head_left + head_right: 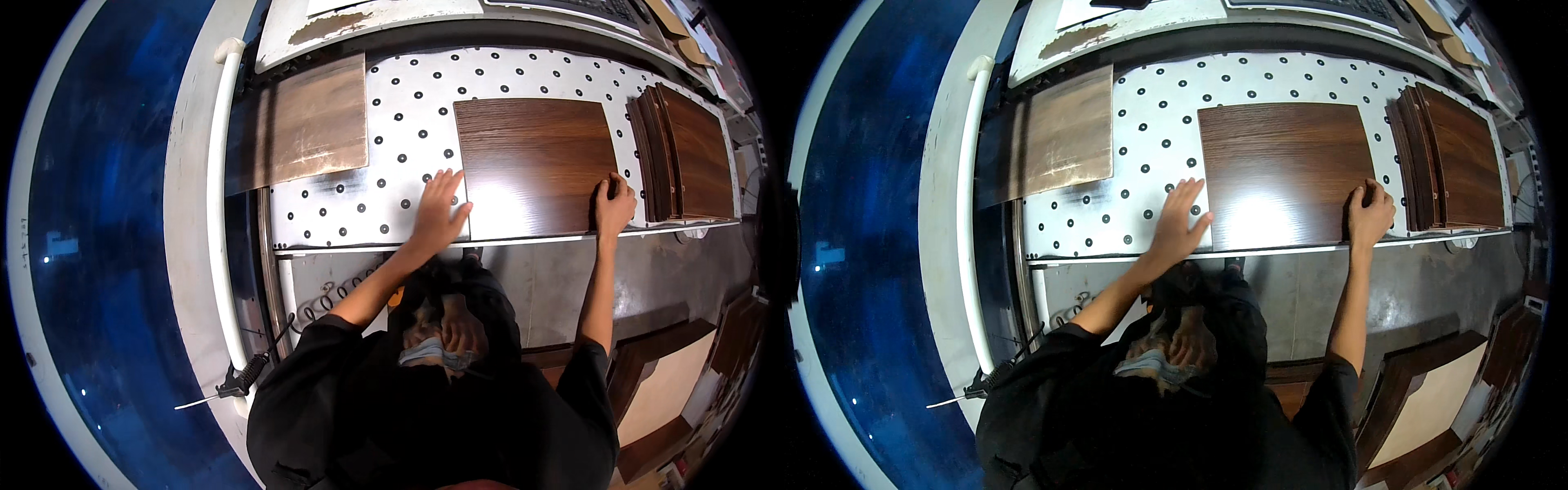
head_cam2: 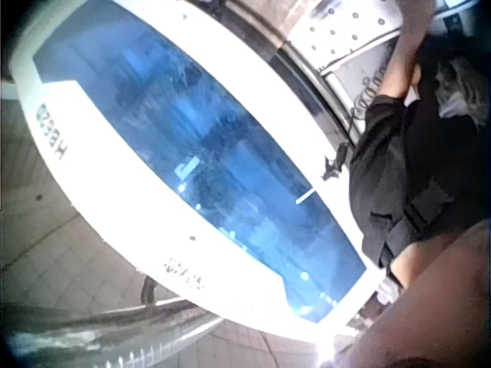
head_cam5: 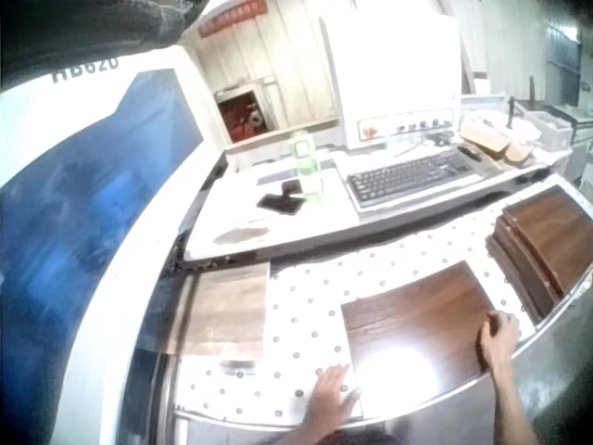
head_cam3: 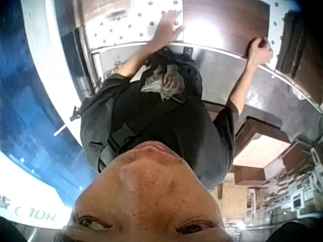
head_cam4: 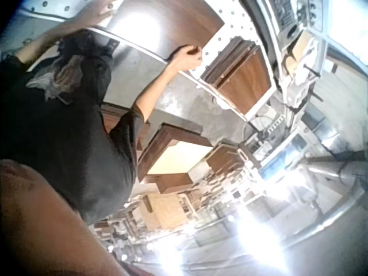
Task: The person places rectangular wooden panels onto a perforated metal workbench, aligns them, and uses a handheld air gun to blow off dust or debris. The person then picks up the treated panels and stacks them on a nearby surface. This cycle of placing, cleaning, and stacking is repeated for multiple panels.
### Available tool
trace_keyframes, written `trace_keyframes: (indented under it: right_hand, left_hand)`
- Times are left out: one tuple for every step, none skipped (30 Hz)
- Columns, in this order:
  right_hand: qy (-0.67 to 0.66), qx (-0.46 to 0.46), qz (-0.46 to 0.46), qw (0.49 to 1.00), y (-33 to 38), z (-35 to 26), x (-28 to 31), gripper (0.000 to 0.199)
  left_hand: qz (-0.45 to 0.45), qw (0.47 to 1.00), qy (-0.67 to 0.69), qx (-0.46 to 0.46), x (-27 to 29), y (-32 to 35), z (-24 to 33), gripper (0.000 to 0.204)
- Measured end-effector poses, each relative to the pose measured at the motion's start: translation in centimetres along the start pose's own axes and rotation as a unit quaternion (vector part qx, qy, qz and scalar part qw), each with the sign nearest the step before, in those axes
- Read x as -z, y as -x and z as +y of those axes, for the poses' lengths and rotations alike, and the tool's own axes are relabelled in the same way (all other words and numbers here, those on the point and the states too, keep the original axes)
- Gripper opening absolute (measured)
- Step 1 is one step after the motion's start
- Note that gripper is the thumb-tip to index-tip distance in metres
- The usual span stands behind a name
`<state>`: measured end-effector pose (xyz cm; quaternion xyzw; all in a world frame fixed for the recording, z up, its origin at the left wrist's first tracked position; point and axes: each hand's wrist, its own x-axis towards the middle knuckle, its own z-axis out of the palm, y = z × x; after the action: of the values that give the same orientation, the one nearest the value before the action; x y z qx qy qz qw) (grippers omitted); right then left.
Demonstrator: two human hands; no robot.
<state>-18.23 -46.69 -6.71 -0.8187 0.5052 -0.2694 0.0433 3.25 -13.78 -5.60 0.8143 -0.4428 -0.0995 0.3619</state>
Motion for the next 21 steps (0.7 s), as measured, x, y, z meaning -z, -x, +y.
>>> trace_keyframes:
  right_hand:
    - [0.004,-0.005,-0.011,1.000,-0.2,0.0,0.2,0.028]
    - [0.001,-0.007,-0.021,1.000,-0.3,-0.1,0.3,0.028]
    - [-0.001,-0.009,-0.031,0.999,-0.4,-0.2,0.4,0.028]
    - [-0.008,-0.007,-0.035,0.999,-0.4,-0.4,0.4,0.028]
    - [-0.014,-0.005,-0.038,0.999,-0.2,-0.8,0.4,0.028]
    - [-0.021,-0.003,-0.040,0.999,-0.2,-1.2,0.4,0.028]
    - [-0.029,-0.008,-0.043,0.999,-0.1,-1.5,0.4,0.028]
    - [-0.037,-0.012,-0.047,0.998,0.1,-1.9,0.5,0.028]
    - [-0.045,-0.015,-0.052,0.998,0.3,-2.3,0.5,0.028]
    - [-0.055,-0.018,-0.060,0.997,0.7,-2.8,0.4,0.027]
    - [-0.065,-0.019,-0.069,0.995,1.1,-3.3,0.4,0.026]
    - [-0.076,-0.022,-0.076,0.994,1.5,-3.9,0.5,0.026]
    - [-0.103,-0.014,-0.059,0.993,2.2,-4.7,0.5,0.023]
    - [-0.136,-0.022,-0.063,0.988,3.0,-5.5,0.0,0.022]
    - [-0.170,-0.029,-0.067,0.983,4.0,-6.7,-0.2,0.020]
    - [-0.199,-0.011,-0.057,0.978,5.0,-8.5,-0.1,0.017]
    - [-0.261,-0.037,-0.070,0.962,6.2,-9.9,-0.9,0.016]
    - [-0.318,-0.021,-0.066,0.946,7.5,-12.0,-1.3,0.016]
    - [-0.368,-0.019,-0.114,0.923,8.6,-14.8,-1.3,0.016]
    - [-0.408,0.027,-0.139,0.902,9.9,-16.6,-1.9,0.019]
    - [-0.445,0.047,-0.188,0.874,11.5,-18.3,-2.7,0.027]
  left_hand:
    - [-0.005,1.000,-0.001,0.003,-0.8,0.1,0.5,0.062]
    - [0.001,1.000,0.024,0.006,-1.4,0.3,0.9,0.062]
    - [0.007,0.999,0.048,0.009,-1.7,0.3,1.7,0.062]
    - [0.013,0.997,0.073,0.012,-1.8,0.3,2.1,0.063]
    - [0.024,0.993,0.107,0.031,-1.9,0.4,2.2,0.062]
    - [0.037,0.988,0.142,0.047,-1.9,0.4,2.2,0.062]
    - [0.051,0.981,0.176,0.065,-2.0,0.5,2.1,0.062]
    - [0.053,0.971,0.213,0.092,-1.8,0.6,1.9,0.059]
    - [0.061,0.968,0.219,0.107,-1.5,0.9,1.7,0.059]
    - [0.070,0.964,0.225,0.123,-1.3,1.4,1.6,0.058]
    - [0.080,0.959,0.231,0.140,-0.9,2.0,1.5,0.058]
    - [0.096,0.950,0.251,0.161,-0.2,2.7,1.5,0.057]
    - [0.110,0.939,0.271,0.178,0.6,3.5,1.3,0.056]
    - [0.123,0.928,0.292,0.196,1.7,4.2,0.8,0.055]
    - [0.146,0.928,0.276,0.206,3.2,4.6,0.4,0.052]
    - [0.153,0.944,0.220,0.194,4.9,4.9,-0.5,0.047]
    - [0.177,0.943,0.201,0.200,6.7,4.9,-1.4,0.046]
    - [0.194,0.946,0.165,0.202,8.7,5.2,-3.2,0.056]
    - [0.230,0.945,0.113,0.202,10.3,5.9,-5.1,0.057]
    - [0.253,0.949,-0.006,0.189,11.9,6.3,-6.5,0.058]
    - [0.279,0.938,-0.065,0.193,13.2,7.1,-8.0,0.058]
